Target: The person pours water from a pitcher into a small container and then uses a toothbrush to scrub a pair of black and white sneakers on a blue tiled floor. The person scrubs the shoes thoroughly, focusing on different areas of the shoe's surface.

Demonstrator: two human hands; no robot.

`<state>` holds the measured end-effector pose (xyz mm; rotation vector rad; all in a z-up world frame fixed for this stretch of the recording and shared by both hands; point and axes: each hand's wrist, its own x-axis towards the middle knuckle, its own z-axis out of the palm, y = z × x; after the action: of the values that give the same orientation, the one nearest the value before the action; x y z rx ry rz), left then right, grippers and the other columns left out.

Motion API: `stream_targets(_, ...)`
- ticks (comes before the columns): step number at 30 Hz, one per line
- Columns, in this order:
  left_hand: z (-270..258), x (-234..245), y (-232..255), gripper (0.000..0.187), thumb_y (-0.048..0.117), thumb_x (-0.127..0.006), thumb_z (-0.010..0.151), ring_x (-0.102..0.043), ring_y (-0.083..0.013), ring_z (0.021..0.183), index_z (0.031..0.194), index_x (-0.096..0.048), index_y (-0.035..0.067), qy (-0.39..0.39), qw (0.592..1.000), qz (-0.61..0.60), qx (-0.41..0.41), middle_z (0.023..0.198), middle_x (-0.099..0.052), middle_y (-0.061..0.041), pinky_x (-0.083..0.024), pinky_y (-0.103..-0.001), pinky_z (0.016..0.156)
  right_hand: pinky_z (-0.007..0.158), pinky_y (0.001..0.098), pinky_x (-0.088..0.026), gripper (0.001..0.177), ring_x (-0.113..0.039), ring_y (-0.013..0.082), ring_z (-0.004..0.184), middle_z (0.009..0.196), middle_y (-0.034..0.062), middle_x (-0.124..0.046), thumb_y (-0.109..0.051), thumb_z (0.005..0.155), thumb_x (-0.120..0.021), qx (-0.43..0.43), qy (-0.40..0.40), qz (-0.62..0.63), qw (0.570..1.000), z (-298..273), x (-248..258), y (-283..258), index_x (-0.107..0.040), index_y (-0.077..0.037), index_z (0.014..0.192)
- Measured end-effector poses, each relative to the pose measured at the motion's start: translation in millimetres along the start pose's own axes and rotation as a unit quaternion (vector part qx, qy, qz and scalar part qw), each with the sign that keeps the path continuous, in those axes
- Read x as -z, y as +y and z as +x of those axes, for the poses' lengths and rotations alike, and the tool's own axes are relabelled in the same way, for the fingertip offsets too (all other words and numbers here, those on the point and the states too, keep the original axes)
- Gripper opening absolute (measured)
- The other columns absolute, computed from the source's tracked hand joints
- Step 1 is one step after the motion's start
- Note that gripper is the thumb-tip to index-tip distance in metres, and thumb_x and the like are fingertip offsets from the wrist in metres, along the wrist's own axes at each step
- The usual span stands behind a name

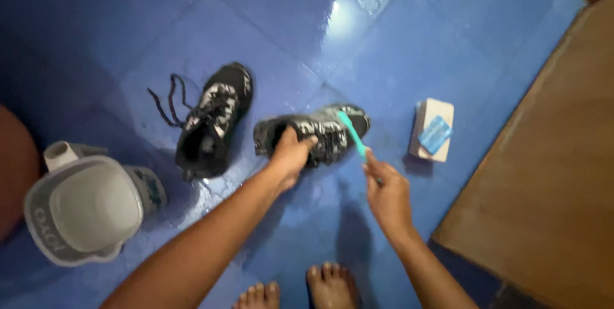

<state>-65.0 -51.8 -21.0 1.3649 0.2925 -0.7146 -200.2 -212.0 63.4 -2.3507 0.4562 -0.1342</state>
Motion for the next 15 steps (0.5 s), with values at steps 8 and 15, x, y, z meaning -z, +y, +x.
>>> stream_targets(8, -6, 6, 11, 0.057, -0.005, -0.058, 0.09, -0.06, -0.0214, 0.122, 0.144, -0.041, 0.004, -0.065, 0.99, -0.121, -0.007, 0.139, -0.058, -0.015, -0.05, -0.034, 0.101, 0.067, 0.0335, -0.056, 0.009, -0.073, 0.0251, 0.072, 0.088, 0.014, -0.073, -0.002, 0.095, -0.068, 0.07, 0.07, 0.057, 0.993, 8, -10, 3, -0.075, -0.007, 0.1)
stream_targets(15, -15, 2, 51, 0.042, 0.014, -0.071, 0.093, -0.072, -0.0217, 0.094, 0.125, -0.055, -0.008, -0.066, 0.982, -0.168, 0.047, 0.11, -0.071, -0.017, -0.06, -0.036, 0.081, 0.069, 0.0363, -0.054, 0.038, -0.068, 0.0289, 0.073, 0.086, 0.0135, -0.069, -0.004, 0.092, -0.069, 0.023, -0.041, 0.033, 0.998, 24, 4, -52, -0.07, -0.013, 0.13)
